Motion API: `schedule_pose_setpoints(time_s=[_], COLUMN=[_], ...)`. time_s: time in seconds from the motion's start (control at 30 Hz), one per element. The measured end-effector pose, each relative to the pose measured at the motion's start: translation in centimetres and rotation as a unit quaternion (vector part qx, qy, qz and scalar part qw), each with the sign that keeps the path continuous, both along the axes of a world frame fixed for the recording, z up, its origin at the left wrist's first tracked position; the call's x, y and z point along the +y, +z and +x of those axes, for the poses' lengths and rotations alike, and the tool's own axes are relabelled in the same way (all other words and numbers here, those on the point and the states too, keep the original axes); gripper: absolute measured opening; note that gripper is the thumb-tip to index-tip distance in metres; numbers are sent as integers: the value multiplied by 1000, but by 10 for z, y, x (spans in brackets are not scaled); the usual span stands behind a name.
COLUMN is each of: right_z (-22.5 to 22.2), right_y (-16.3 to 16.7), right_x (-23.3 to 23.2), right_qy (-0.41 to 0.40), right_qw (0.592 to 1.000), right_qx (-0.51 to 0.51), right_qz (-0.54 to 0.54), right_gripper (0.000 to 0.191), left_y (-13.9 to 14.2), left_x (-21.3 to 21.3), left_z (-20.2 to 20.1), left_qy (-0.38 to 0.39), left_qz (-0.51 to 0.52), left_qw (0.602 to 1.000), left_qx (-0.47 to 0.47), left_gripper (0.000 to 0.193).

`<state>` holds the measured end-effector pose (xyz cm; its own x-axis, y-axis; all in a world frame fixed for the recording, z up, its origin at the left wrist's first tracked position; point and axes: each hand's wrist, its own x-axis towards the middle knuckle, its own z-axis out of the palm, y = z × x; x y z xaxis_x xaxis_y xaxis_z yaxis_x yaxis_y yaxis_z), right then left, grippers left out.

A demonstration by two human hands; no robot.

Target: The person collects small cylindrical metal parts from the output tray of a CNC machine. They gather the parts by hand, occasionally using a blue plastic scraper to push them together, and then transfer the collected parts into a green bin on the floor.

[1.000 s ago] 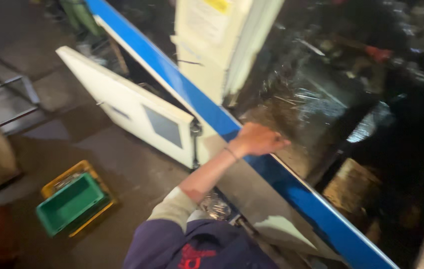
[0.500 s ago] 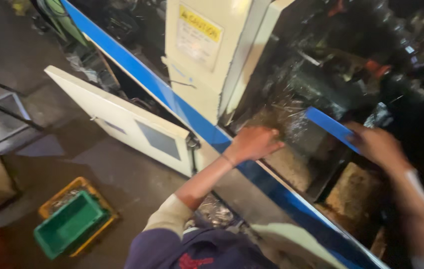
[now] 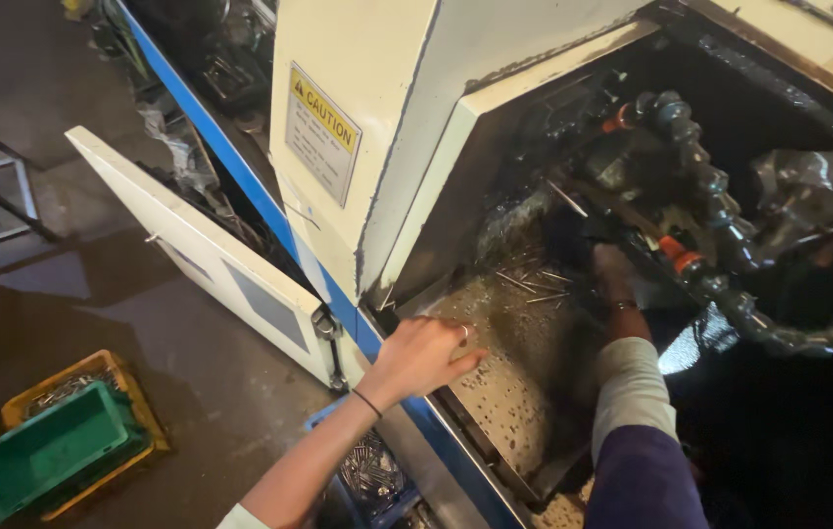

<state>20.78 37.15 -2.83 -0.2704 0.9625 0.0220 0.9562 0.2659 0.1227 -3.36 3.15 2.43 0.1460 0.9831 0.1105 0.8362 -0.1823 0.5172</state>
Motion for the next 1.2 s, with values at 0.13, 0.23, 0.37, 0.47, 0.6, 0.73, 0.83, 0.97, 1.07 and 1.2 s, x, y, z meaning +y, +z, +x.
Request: schedule_pose_setpoints(time_s=[0.13,0.23,0.37,0.47,0.6,0.73,0.83,0.97,1.07,1.2], right_z=[1,0,0,8,18,8,-9,-29,-37,-40], right_y=[-19,-28,-52,-69,-65,-48,-50,-73,-84,-74], right_x=[-13,-36,-77,-118,-140,-111,-101,-128,-158,-169], right_qy=[159,173,246,301,367,158,142,271,371,371], right_qw=[987,984,968,948,903,984,989,956,915,919], right_qx=[-38,-31,-29,-28,175,-27,-29,78,86,51], right_qz=[6,-30,-42,-99,-139,-81,-39,-76,-138,-124], right_gripper=[29,21,18,20,44,26,21,21,19,17], left_y=[2,3,3,2,-3,-8,-10,-15,-22,-29], left_x=[-1,-3,-9,-8,-7,-8,-7,-6,-7,-4], left_z=[1,0,-2,-3,-4,-2,-3,-2,0,0], left_qy=[0,-10,-5,1,19,31,46,99,97,102], left_qz=[-15,-4,13,-35,20,41,48,41,102,117], left_qw=[1000,1000,1000,999,999,998,996,993,988,987], left_qx=[22,12,-18,-41,-44,-44,-52,-46,-63,-44], left_gripper=[50,46,43,37,33,30,29,29,26,25])
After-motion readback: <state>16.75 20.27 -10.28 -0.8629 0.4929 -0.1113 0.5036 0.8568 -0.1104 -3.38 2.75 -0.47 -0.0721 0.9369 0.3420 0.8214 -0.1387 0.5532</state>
